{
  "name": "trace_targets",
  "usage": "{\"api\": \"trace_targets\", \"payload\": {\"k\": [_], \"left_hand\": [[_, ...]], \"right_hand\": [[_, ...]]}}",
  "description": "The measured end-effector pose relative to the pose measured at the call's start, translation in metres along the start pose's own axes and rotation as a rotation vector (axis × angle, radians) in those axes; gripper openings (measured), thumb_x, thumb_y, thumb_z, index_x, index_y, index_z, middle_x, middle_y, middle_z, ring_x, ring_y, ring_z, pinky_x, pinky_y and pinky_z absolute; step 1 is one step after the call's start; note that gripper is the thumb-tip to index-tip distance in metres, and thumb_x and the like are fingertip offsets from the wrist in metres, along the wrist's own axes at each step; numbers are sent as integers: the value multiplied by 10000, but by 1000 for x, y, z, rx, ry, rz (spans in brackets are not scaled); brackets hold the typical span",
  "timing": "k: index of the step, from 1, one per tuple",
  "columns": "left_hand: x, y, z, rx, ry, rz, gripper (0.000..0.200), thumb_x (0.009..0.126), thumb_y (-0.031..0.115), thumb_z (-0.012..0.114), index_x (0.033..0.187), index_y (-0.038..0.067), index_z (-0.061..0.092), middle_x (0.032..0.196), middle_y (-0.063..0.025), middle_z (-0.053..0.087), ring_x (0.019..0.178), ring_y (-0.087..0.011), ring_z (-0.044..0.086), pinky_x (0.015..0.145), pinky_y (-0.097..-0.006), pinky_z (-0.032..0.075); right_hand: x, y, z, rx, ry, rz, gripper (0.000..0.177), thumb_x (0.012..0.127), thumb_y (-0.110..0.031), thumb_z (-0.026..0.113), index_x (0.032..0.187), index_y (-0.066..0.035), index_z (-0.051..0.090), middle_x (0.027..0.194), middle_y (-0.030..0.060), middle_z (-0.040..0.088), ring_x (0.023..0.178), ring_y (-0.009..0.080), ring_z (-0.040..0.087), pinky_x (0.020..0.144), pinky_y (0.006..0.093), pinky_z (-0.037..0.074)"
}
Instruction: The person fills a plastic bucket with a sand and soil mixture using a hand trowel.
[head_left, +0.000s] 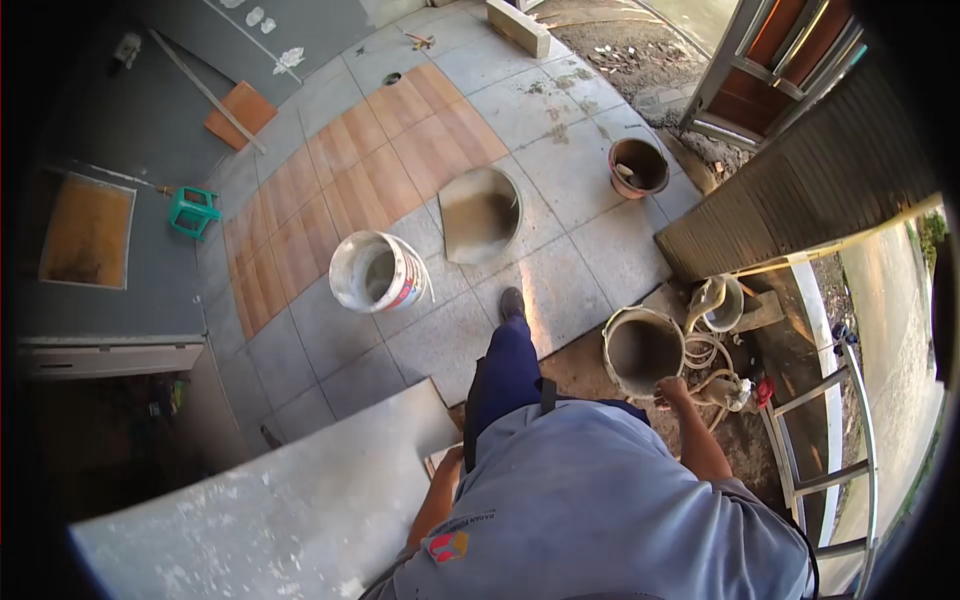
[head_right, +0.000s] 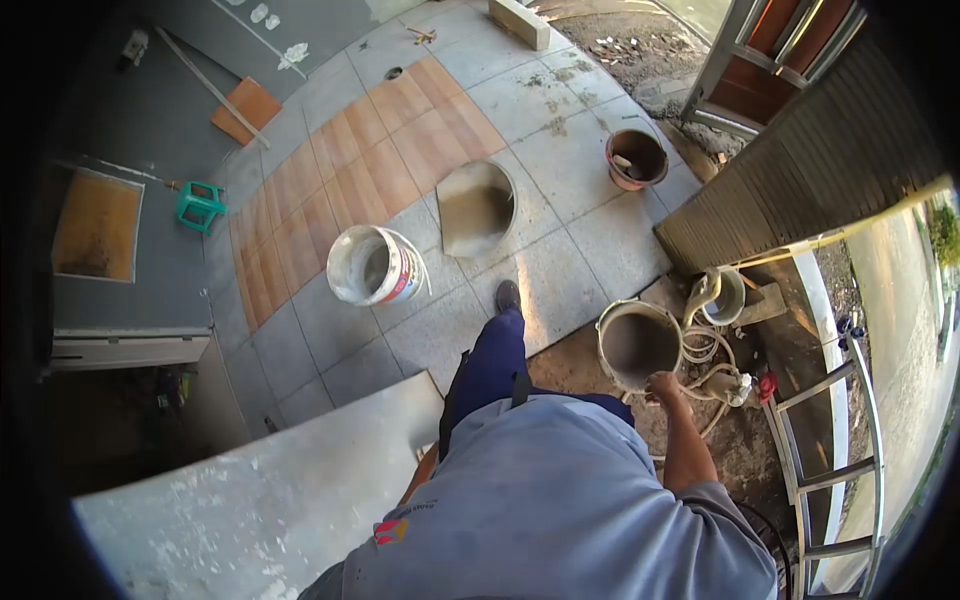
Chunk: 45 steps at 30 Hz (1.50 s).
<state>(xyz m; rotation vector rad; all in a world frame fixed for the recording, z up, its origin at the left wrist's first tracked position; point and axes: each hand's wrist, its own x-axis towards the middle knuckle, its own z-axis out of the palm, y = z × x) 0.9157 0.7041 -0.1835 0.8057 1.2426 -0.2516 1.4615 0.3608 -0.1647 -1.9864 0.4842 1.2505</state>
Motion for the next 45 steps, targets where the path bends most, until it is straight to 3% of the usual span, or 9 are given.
{"api": "trace_targets", "payload": {"k": [3, 4, 6, 8, 14, 21, 30, 39, 45], "left_hand": [[43, 77, -33, -28, 29, -30, 389, 904, 359, 685, 1120, 42, 748, 1020, -107, 744, 909, -233, 683, 820, -425, 510], [59, 115, -37, 59, 170, -331, 430, 882, 403, 709, 1150, 67, 734, 1051, -118, 734, 974, -243, 675, 863, -459, 522], [19, 242, -35, 369, -12, -40, 514, 895, 462, 706, 1250, 91, 684, 1094, -114, 708, 1010, -261, 659, 869, -534, 535], [69, 314, -48, 468, 122, -265, 612, 930, 538, 660, 1342, 89, 597, 1135, -120, 664, 1029, -288, 651, 783, -576, 574], [182, 542, -18, 663, 149, -46, 525, 957, 444, 649, 1307, 54, 624, 1024, -88, 654, 893, -256, 631, 720, -516, 590], [293, 721, 166, 805, 52, 95, 536, 963, 456, 647, 1295, 36, 632, 1112, -94, 688, 974, -222, 664, 753, -437, 599], [493, 777, 433, 817, -207, 104, 572, 943, 461, 683, 1288, 7, 651, 1162, -125, 700, 1063, -216, 669, 875, -369, 549], [710, 770, 626, 1028, -159, 392, 983, 832, 508, 799, 1496, -95, 398, 1393, -301, 565, 1288, -356, 569, 1063, -383, 457], [787, 763, 692, 970, -185, 269, 882, 849, 462, 795, 1429, -98, 440, 1342, -280, 592, 1261, -352, 588, 1043, -469, 473]], "right_hand": [[204, 55, 15, -574, -199, -752, 96, 930, -72, 599, 887, -41, 679, 750, 113, 655, 543, 248, 652, 419, 402, 517], [200, 35, 32, -563, -160, -774, 97, 926, -81, 606, 882, -58, 689, 754, 101, 663, 561, 253, 662, 431, 415, 515], [172, -32, 60, -716, -2, -889, 98, 903, -129, 631, 880, -93, 718, 779, 82, 684, 628, 263, 688, 489, 434, 523], [129, -120, 74, -1240, 298, -1124, 135, 858, -221, 660, 882, -127, 753, 831, 76, 715, 742, 274, 720, 599, 437, 556], [102, -255, 70, -844, 213, -735, 135, 804, -183, 679, 864, -78, 740, 873, 98, 723, 785, 302, 728, 674, 418, 585], [172, -396, 43, -143, 141, -283, 300, 906, -197, 563, 968, 37, 740, 865, 151, 734, 707, 224, 738, 596, 373, 593], [454, -502, 34, -155, 100, -311, 308, 908, -215, 569, 882, 51, 722, 761, 133, 709, 574, 216, 672, 557, 359, 551], [657, -562, 32, -251, 343, -149, 451, 883, -371, 591, 944, 42, 760, 1043, 312, 705, 1080, 427, 676, 979, 489, 496], [722, -576, 38, 159, 414, 28, 518, 838, -385, 699, 1033, 93, 725, 1037, 260, 741, 1003, 399, 712, 949, 455, 533]]}}
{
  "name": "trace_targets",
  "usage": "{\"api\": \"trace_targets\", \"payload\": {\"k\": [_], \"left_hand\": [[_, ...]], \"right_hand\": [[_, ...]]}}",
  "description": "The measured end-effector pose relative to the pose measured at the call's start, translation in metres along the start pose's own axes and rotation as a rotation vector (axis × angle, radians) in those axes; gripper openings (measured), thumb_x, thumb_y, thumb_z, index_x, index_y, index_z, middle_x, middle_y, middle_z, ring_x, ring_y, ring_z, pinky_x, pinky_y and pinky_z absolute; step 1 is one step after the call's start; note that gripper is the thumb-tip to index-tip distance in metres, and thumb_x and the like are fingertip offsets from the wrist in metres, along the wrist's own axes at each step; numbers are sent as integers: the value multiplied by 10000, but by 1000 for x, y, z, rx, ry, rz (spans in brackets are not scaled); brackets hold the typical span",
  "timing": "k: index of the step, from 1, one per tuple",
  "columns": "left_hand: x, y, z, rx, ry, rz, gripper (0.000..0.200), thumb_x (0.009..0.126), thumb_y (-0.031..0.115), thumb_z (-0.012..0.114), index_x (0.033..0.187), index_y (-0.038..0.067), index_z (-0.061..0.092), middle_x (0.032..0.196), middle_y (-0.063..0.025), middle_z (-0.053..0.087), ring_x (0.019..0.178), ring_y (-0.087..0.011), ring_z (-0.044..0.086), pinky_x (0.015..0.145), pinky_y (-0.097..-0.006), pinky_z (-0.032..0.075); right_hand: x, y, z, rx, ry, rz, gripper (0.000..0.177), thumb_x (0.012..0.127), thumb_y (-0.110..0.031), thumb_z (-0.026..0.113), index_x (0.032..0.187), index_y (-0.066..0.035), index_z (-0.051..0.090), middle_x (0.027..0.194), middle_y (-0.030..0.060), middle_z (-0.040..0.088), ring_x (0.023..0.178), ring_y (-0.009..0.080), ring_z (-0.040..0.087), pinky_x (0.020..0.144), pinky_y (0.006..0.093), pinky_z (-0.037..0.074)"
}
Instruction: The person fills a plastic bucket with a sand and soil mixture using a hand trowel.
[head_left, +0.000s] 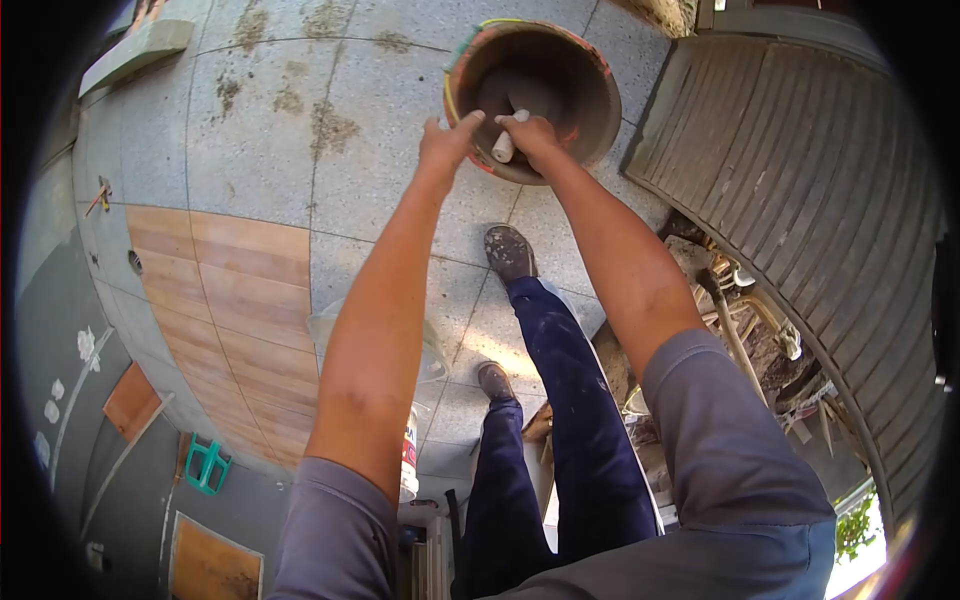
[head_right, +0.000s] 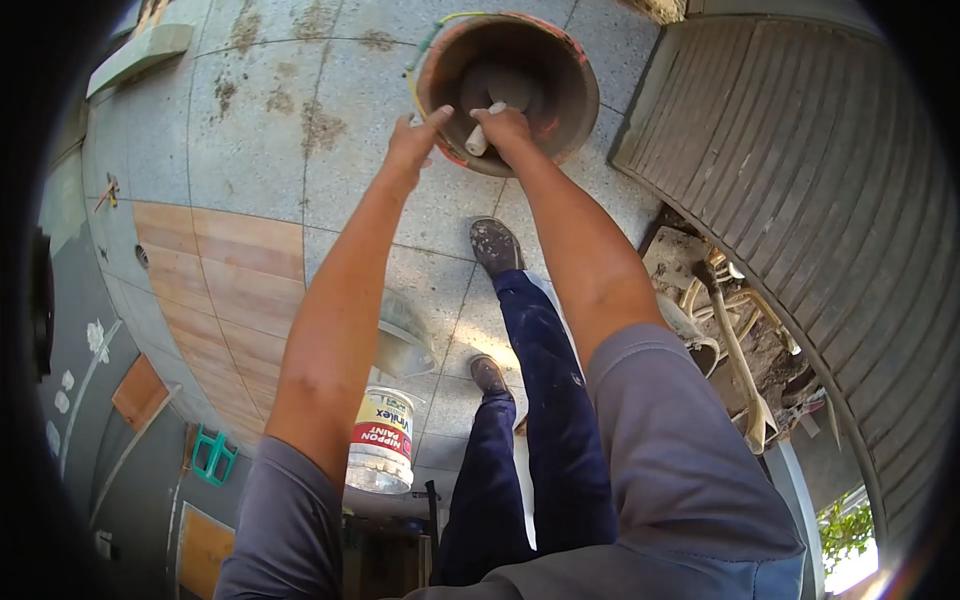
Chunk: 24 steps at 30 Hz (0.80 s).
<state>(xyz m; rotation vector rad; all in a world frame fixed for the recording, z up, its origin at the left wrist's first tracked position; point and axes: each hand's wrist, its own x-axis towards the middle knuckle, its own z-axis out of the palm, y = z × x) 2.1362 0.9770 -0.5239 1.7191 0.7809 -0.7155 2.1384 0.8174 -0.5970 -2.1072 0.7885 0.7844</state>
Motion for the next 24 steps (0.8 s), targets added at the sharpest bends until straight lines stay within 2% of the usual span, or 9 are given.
{"api": "trace_targets", "payload": {"k": [2, 6, 9, 11, 13, 15, 17, 20, 24], "left_hand": [[14, -4, -6, -206, -231, -111, 728, 889, 384, 771, 1365, -88, 487, 1277, -243, 626, 1192, -326, 631, 967, -502, 525], [21, -25, 1, -261, -167, -90, 460, 927, 218, 716, 1266, -45, 550, 1165, -183, 660, 1048, -278, 683, 809, -451, 604], [-35, -30, -16, -408, -183, -19, 397, 897, 117, 705, 1232, -52, 575, 1139, -165, 666, 1016, -269, 687, 809, -408, 627], [-68, -54, -37, -283, -71, 28, 370, 878, 67, 683, 1215, -56, 593, 1133, -147, 661, 992, -243, 678, 817, -398, 623], [-130, -66, -74, -237, -25, 97, 356, 862, 37, 670, 1204, -44, 612, 1110, -124, 654, 948, -229, 663, 786, -405, 632], [-190, -82, -108, -269, -10, 52, 362, 847, 15, 671, 1199, -38, 609, 1063, -106, 639, 894, -249, 655, 628, -426, 646], [-274, -72, -139, -264, -31, -39, 353, 847, -12, 656, 1193, -63, 604, 1083, -130, 637, 867, -264, 674, 676, -425, 648], [-363, -97, -190, -210, -49, -41, 369, 866, -14, 650, 1221, -64, 559, 1089, -159, 600, 846, -299, 662, 621, -466, 654], [-477, -123, -258, -215, -149, -32, 447, 886, -10, 642, 1306, -74, 504, 1142, -181, 585, 891, -340, 666, 623, -489, 644]], "right_hand": [[-2, -1, 0, 276, -53, 167, 451, 817, -306, 719, 1028, 92, 706, 989, 233, 740, 953, 360, 724, 899, 433, 560], [-53, 1, -52, 546, -200, 176, 366, 794, -202, 716, 1003, 91, 648, 912, 173, 722, 876, 287, 727, 812, 402, 586], [-124, 34, -86, -11, 151, -243, 458, 829, -247, 699, 1147, 47, 552, 929, 277, 708, 895, 459, 706, 813, 501, 555], [-181, 62, -112, 9, 195, -220, 464, 826, -267, 686, 1185, -10, 545, 957, 321, 689, 930, 520, 667, 831, 550, 531], [-252, 101, -142, -18, 154, -86, 452, 827, -280, 665, 1203, -53, 558, 980, 317, 695, 943, 508, 673, 849, 562, 522], [-332, 147, -175, -77, 191, -29, 468, 846, -311, 653, 1245, -79, 576, 998, 292, 712, 970, 481, 683, 850, 559, 524], [-422, 209, -197, -154, 299, 57, 458, 855, -337, 650, 1225, -72, 601, 995, 282, 717, 970, 471, 687, 855, 552, 526], [-565, 303, -215, -175, 315, 289, 457, 870, -379, 644, 1192, -55, 634, 1019, 278, 719, 990, 460, 687, 874, 541, 525], [-744, 417, -186, -12, 457, 543, 498, 868, -366, 652, 1222, -16, 649, 1071, 284, 713, 1048, 432, 682, 924, 496, 527]]}}
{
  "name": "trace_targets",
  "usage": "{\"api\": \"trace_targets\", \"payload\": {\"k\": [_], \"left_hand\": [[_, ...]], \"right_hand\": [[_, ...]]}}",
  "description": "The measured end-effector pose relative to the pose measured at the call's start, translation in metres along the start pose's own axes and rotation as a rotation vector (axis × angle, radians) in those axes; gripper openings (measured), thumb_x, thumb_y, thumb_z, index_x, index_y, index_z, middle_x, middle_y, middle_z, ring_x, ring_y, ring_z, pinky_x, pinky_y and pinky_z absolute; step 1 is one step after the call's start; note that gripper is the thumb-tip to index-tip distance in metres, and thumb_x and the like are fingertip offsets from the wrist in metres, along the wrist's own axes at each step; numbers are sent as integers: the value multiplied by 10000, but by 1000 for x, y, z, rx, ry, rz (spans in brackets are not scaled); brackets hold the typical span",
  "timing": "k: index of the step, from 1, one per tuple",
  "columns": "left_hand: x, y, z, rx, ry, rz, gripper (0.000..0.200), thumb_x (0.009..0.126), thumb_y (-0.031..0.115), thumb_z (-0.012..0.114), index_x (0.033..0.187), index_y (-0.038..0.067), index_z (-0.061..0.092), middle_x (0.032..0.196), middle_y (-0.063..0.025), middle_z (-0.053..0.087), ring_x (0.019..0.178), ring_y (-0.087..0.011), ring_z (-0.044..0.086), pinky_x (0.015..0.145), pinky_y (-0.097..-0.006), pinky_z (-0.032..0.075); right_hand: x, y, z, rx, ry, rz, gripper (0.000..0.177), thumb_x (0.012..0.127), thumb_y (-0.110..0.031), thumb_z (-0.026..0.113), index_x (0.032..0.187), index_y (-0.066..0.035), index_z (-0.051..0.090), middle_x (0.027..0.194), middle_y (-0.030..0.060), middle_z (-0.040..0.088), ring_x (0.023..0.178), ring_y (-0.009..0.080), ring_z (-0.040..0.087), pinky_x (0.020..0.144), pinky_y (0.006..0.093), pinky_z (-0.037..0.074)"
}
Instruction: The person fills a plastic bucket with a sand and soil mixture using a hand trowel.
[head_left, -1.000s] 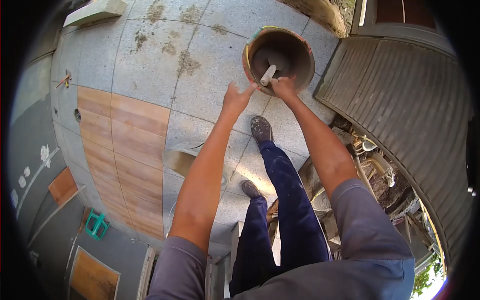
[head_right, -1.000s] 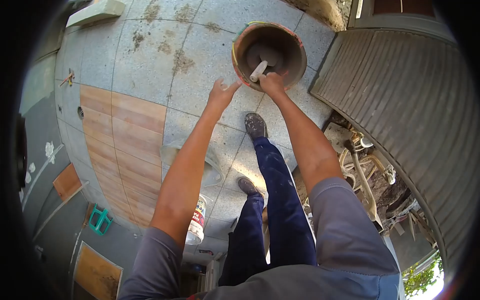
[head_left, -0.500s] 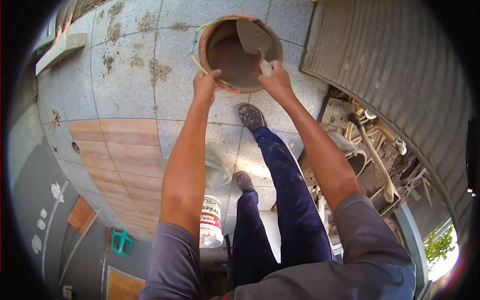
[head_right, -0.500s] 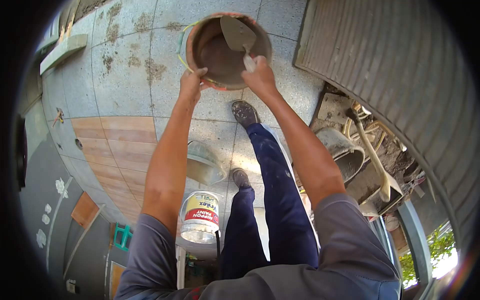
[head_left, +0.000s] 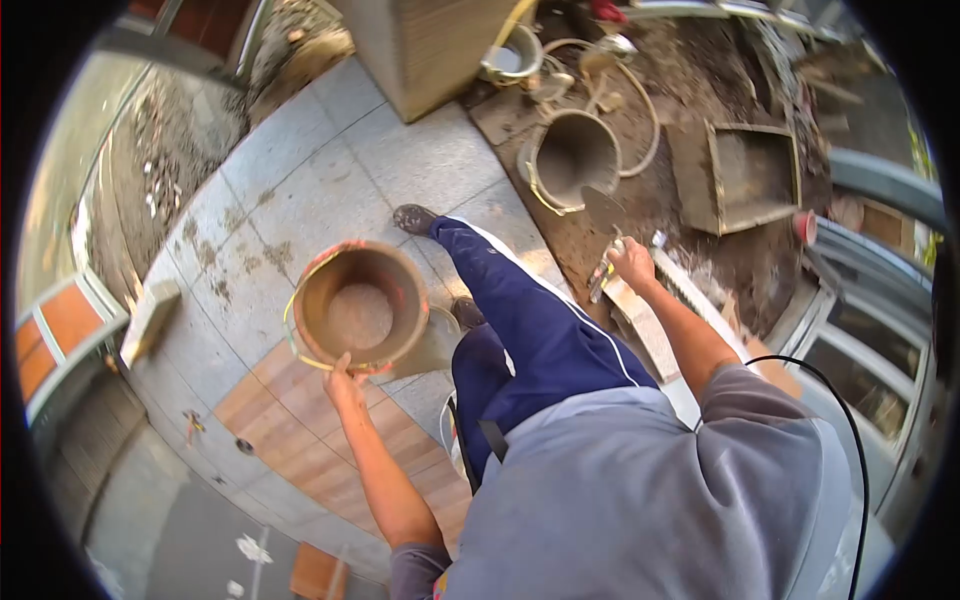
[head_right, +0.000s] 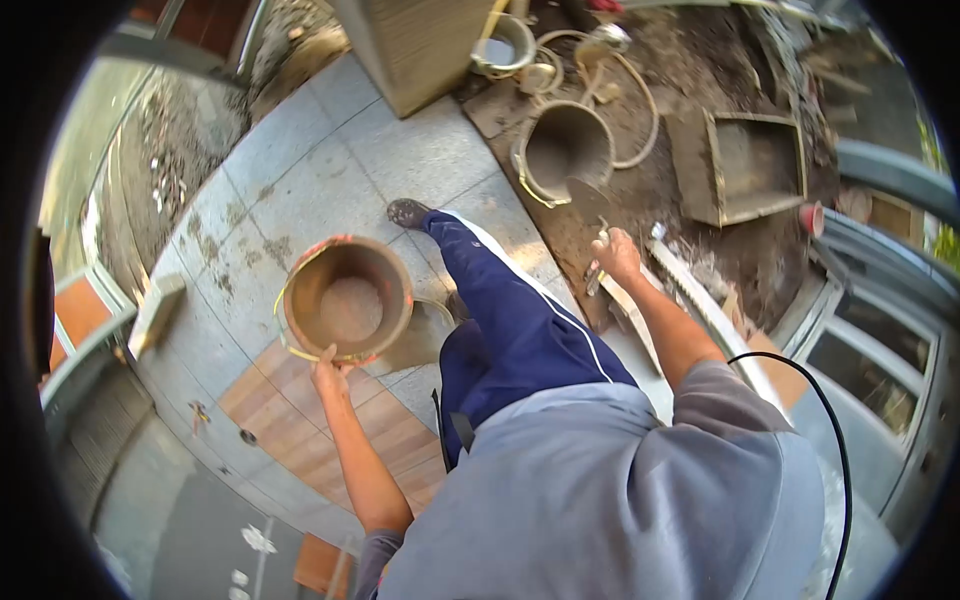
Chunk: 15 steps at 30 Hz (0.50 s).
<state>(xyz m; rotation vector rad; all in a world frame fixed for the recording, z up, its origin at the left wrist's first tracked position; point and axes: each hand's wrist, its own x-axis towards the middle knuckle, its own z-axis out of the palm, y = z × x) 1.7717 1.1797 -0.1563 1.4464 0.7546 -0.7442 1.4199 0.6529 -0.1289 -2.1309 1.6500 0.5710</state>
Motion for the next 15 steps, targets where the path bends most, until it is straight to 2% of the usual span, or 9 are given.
{"api": "trace_targets", "payload": {"k": [1, 2, 5, 8, 9, 11, 13, 14, 15], "left_hand": [[-21, -10, -15, -13, -26, 15, 472, 889, -10, 636, 1333, -77, 489, 1159, -188, 588, 906, -349, 670, 626, -495, 642], [-44, -17, -22, -6, -10, 17, 485, 891, -5, 637, 1345, -76, 484, 1175, -195, 589, 923, -353, 671, 622, -490, 639], [-115, -32, -50, 61, 60, 53, 469, 900, -2, 628, 1341, -72, 486, 1216, -215, 587, 966, -362, 667, 604, -482, 633], [-171, -30, -50, 123, 36, 14, 464, 902, 4, 627, 1336, -69, 480, 1211, -228, 586, 985, -368, 665, 602, -486, 633], [-183, -32, -46, 107, 41, 26, 463, 902, 5, 627, 1334, -71, 477, 1208, -236, 584, 982, -371, 667, 601, -488, 632], [-186, -39, -44, 135, -25, 17, 453, 929, 25, 606, 1328, -121, 447, 1273, -279, 556, 1047, -434, 651, 717, -547, 633], [-185, -44, -27, 137, -13, -28, 440, 934, 25, 596, 1324, -111, 445, 1264, -277, 563, 1066, -444, 641, 754, -573, 631], [-184, -48, -11, 137, -45, -23, 435, 936, 25, 595, 1324, -106, 449, 1264, -275, 564, 1065, -445, 641, 754, -576, 633], [-188, -48, 3, 141, -69, -22, 430, 938, 26, 594, 1324, -100, 452, 1263, -273, 566, 1063, -447, 642, 754, -579, 635]], "right_hand": [[-16, 35, 5, 20, 67, 67, 515, 857, -362, 652, 1222, 1, 641, 1054, 269, 720, 960, 410, 711, 873, 484, 548], [-18, 79, 24, 46, 123, 132, 460, 855, -348, 658, 1116, 31, 671, 923, 250, 731, 760, 355, 735, 721, 461, 581], [-42, 153, 52, 409, 66, 346, 333, 861, -286, 692, 838, 46, 671, 659, 159, 662, 510, 259, 661, 473, 411, 526], [-64, 173, 51, 613, -60, 520, 311, 855, -262, 696, 821, 46, 669, 664, 146, 662, 517, 257, 661, 476, 414, 525], [-61, 187, 63, 629, -25, 462, 301, 853, -248, 690, 789, 46, 671, 665, 142, 662, 519, 249, 659, 469, 412, 521], [-63, 195, 57, 601, -47, 421, 330, 799, -259, 704, 851, 66, 713, 713, 183, 696, 583, 286, 701, 531, 420, 561], [-70, 199, 29, 626, -55, 388, 420, 772, -301, 715, 947, 81, 724, 807, 228, 730, 673, 325, 743, 629, 435, 593], [-65, 212, 25, 569, -127, 396, 470, 807, -366, 675, 1107, -8, 724, 1046, 224, 748, 979, 355, 738, 852, 439, 565], [-64, 221, 14, 601, -150, 399, 490, 810, -384, 668, 1108, 1, 719, 1086, 230, 739, 1032, 367, 721, 890, 441, 554]]}}
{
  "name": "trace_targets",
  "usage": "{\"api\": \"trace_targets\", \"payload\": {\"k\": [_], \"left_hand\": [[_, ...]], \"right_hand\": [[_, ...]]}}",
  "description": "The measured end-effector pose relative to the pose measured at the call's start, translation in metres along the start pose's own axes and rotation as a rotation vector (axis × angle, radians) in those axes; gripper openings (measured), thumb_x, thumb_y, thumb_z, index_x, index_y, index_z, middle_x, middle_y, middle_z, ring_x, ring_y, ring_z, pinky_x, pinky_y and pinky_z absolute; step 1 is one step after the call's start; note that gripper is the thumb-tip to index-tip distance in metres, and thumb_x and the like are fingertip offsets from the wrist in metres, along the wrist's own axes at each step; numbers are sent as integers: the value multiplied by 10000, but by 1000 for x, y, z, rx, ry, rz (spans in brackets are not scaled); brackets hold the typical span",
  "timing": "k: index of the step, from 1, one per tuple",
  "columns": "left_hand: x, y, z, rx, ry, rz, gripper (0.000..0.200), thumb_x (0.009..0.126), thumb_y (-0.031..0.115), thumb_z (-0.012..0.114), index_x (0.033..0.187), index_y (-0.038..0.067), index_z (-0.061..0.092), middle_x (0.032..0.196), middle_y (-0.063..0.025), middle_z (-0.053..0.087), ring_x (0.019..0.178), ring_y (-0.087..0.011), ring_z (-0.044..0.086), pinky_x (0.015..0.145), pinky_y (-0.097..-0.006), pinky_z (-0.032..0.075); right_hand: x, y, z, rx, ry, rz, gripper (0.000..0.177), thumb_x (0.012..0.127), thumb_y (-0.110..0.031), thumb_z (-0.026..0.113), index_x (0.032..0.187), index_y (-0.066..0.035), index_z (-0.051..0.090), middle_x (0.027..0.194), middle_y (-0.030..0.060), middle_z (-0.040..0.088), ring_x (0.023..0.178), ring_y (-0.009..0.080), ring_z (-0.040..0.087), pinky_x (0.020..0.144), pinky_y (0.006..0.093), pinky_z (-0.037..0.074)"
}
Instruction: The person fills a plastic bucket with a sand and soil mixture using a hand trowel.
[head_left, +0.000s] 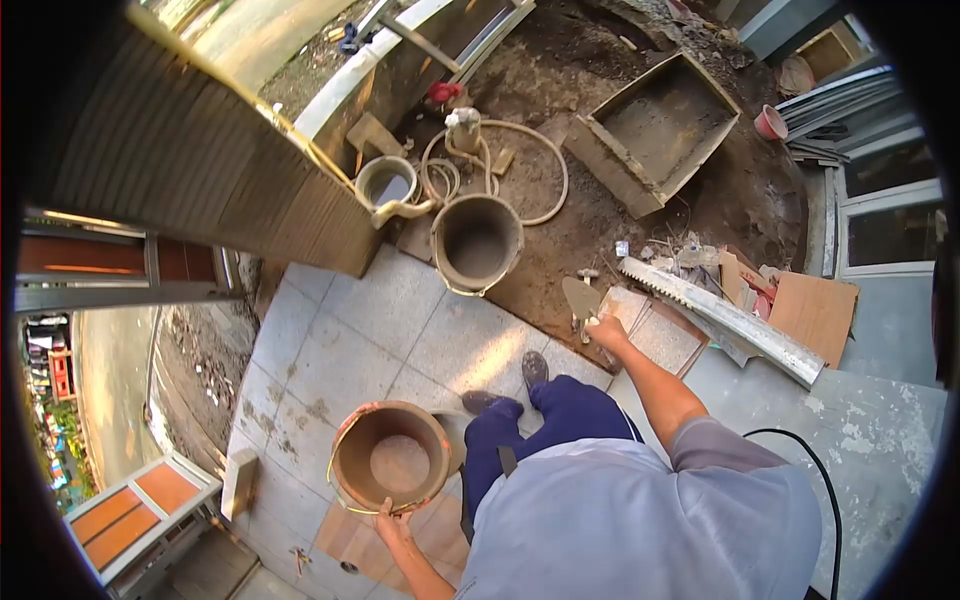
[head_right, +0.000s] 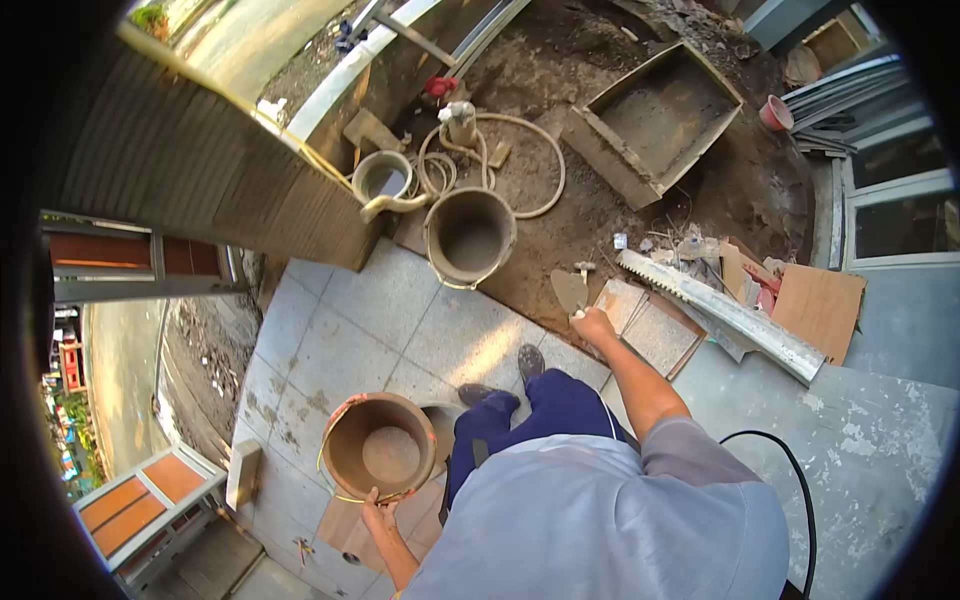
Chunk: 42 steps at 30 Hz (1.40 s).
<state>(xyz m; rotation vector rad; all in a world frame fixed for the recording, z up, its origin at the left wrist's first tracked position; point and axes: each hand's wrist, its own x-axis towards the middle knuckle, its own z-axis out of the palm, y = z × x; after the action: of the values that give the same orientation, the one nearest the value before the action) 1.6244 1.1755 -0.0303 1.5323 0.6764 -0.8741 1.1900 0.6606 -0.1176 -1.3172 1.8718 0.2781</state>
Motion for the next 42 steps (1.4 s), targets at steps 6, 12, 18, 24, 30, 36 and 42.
{"api": "trace_targets", "payload": {"k": [6, 12, 18, 24, 30, 36, 42], "left_hand": [[-3, 31, 112, 100, -149, 106, 456, 943, 45, 612, 1346, -100, 457, 1272, -272, 561, 1091, -445, 644, 799, -629, 637], [11, 85, 232, 234, -390, 180, 453, 954, 63, 633, 1349, -81, 462, 1287, -254, 553, 1127, -442, 624, 827, -645, 625], [36, 112, 391, 351, -516, 192, 416, 952, 53, 630, 1338, -23, 495, 1225, -210, 584, 1044, -413, 648, 778, -611, 642], [50, 124, 531, 518, -646, 203, 409, 953, 146, 664, 1309, 18, 510, 1190, -172, 602, 998, -389, 657, 709, -500, 658], [6, 120, 673, 600, -651, 265, 292, 996, 159, 615, 1214, -10, 520, 1174, -186, 631, 979, -333, 701, 801, -525, 650], [5, 112, 781, 628, -585, 189, 282, 992, 181, 623, 1192, 5, 532, 1169, -167, 645, 1048, -318, 694, 777, -492, 645], [-22, 115, 884, 606, -601, 202, 313, 999, 174, 618, 1231, -18, 533, 1178, -182, 624, 1126, -348, 646, 847, -524, 624]], "right_hand": [[-7, 35, -101, 63, 63, 57, 462, 793, -351, 690, 1082, 6, 730, 916, 222, 754, 837, 335, 759, 793, 436, 592], [2, 105, -95, 249, 161, 234, 325, 791, -247, 683, 961, 26, 734, 824, 192, 748, 729, 311, 753, 717, 429, 601], [-21, 127, -75, 362, 280, 231, 314, 774, -230, 699, 950, 30, 724, 780, 194, 719, 630, 293, 719, 598, 424, 584], [1, 151, -64, 455, 174, 449, 370, 727, -276, 741, 907, 47, 741, 827, 219, 739, 731, 332, 738, 679, 457, 573], [64, 122, -121, 398, 169, 410, 362, 730, -255, 728, 930, 46, 731, 803, 221, 735, 698, 321, 731, 683, 426, 573], [162, 97, -239, 358, 229, 249, 324, 766, -249, 715, 966, 5, 728, 863, 214, 741, 742, 327, 735, 714, 436, 566], [264, 83, -332, 467, 236, 164, 288, 805, -257, 725, 900, 13, 688, 723, 131, 676, 580, 232, 664, 516, 397, 522]]}}
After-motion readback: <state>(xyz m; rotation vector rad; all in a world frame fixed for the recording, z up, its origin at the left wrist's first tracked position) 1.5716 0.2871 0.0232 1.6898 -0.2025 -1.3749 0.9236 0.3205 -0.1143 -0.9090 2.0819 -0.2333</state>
